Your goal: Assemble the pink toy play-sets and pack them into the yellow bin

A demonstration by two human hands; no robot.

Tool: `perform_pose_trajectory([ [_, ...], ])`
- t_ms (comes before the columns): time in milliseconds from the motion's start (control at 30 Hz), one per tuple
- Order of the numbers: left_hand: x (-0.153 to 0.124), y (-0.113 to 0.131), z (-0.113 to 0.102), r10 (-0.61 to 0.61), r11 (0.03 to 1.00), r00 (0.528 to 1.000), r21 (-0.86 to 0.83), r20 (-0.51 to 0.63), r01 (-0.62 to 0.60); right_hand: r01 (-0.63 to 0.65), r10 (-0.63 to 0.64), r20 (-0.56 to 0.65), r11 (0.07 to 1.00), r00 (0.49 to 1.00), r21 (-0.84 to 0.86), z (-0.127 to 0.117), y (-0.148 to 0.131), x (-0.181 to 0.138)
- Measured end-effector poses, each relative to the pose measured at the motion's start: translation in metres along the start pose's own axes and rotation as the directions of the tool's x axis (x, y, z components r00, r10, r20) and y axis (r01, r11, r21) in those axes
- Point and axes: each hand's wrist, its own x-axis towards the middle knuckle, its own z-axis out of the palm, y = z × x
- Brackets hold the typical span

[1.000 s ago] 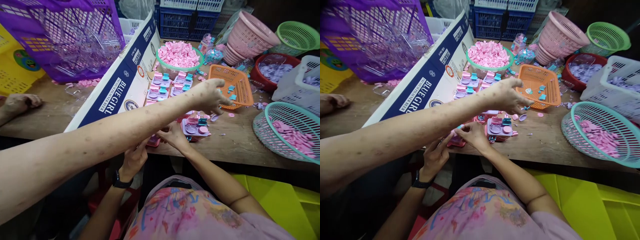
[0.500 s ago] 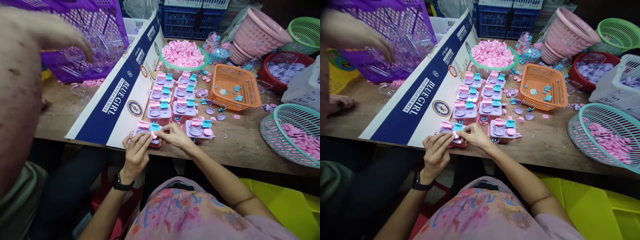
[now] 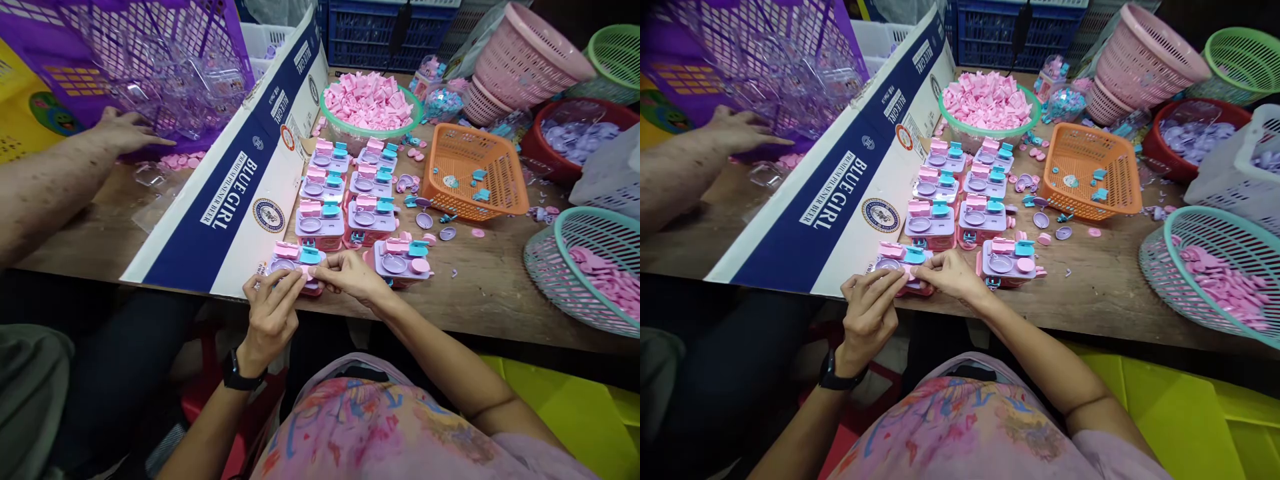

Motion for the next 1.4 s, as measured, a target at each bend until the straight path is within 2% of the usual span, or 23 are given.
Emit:
perform_pose_trajectory([
  [133, -0.002, -0.003, 0.000, -0.020, 1.000, 1.000, -0.009, 0.023, 0.020, -0.041, 0.041, 0.002, 0.999, 0.999, 0.003, 0.001, -0.001, 0.001],
  [267, -0.005, -0.005, 0.002, -0.031, 0.999, 0.999, -0.020, 0.043, 0.031, -0.034, 0.032, -0.031, 0.997, 0.999, -0.068, -0.002, 0.002, 0.001],
  [467, -0.011, -0.005, 0.011, -0.060, 0.994, 0.998, -0.086, 0.015, 0.061, -0.009, -0.001, -0.080, 0.993, 0.997, -0.119, -0.006, 0.021, 0.004],
  [533, -0.010, -0.008, 0.012, -0.046, 0.993, 0.999, -0.107, -0.007, 0.045, 0.055, -0.070, -0.097, 0.988, 0.993, -0.147, -0.002, 0.027, 0.006],
  [633, -0.003, -0.010, 0.010, -0.006, 0.994, 1.000, -0.107, -0.023, 0.004, 0.209, -0.241, -0.109, 0.947, 0.964, -0.246, 0.007, 0.031, -0.003],
  [767, 0.005, 0.001, 0.007, -0.050, 0.997, 0.996, -0.054, -0.067, 0.047, 0.350, -0.405, -0.074, 0.857, 0.911, -0.378, 0.001, 0.021, -0.048],
  [833, 0.007, 0.012, 0.009, -0.064, 0.998, 0.990, -0.029, -0.127, 0.061, 0.360, -0.495, -0.205, 0.807, 0.844, -0.469, -0.021, 0.015, -0.076],
  [867, 0.007, 0.018, 0.012, -0.054, 0.998, 0.987, -0.026, -0.153, 0.051, 0.321, -0.534, -0.327, 0.789, 0.780, -0.523, -0.038, 0.013, -0.088],
  [933, 0.010, 0.032, 0.019, -0.012, 0.998, 0.985, -0.056, -0.175, 0.002, 0.172, -0.576, -0.565, 0.774, 0.591, -0.609, -0.081, 0.016, -0.102],
  [967, 0.012, 0.039, 0.024, 0.015, 0.996, 0.985, -0.086, -0.169, -0.030, 0.086, -0.585, -0.637, 0.767, 0.502, -0.636, -0.106, 0.022, -0.104],
  [1000, 0.015, 0.046, 0.029, 0.040, 0.991, 0.987, -0.120, -0.157, -0.060, 0.016, -0.596, -0.658, 0.747, 0.461, -0.665, -0.131, 0.030, -0.102],
  [1033, 0.018, 0.052, 0.035, 0.064, 0.985, 0.988, -0.152, -0.139, -0.085, -0.034, -0.604, -0.648, 0.719, 0.463, -0.694, -0.154, 0.040, -0.097],
  [1100, 0.025, 0.065, 0.047, 0.105, 0.972, 0.990, -0.202, -0.099, -0.123, -0.092, -0.587, -0.607, 0.674, 0.535, -0.733, -0.191, 0.061, -0.081],
  [1167, 0.033, 0.076, 0.058, 0.130, 0.963, 0.989, -0.227, -0.067, -0.142, -0.107, -0.562, -0.568, 0.648, 0.601, -0.754, -0.212, 0.080, -0.067],
  [1233, 0.040, 0.082, 0.064, 0.140, 0.961, 0.989, -0.235, -0.045, -0.147, -0.093, -0.557, -0.554, 0.648, 0.619, -0.756, -0.220, 0.089, -0.058],
  [1267, 0.044, 0.083, 0.065, 0.137, 0.961, 0.990, -0.236, -0.037, -0.142, -0.075, -0.558, -0.561, 0.665, 0.612, -0.743, -0.221, 0.088, -0.056],
  [1333, 0.053, 0.082, 0.064, 0.122, 0.963, 0.992, -0.239, -0.021, -0.123, -0.002, -0.540, -0.592, 0.738, 0.598, -0.675, -0.221, 0.078, -0.054],
  [1400, 0.064, 0.075, 0.060, 0.087, 0.967, 0.996, -0.238, -0.011, -0.087, 0.120, -0.473, -0.601, 0.839, 0.644, -0.531, -0.219, 0.056, -0.053],
])
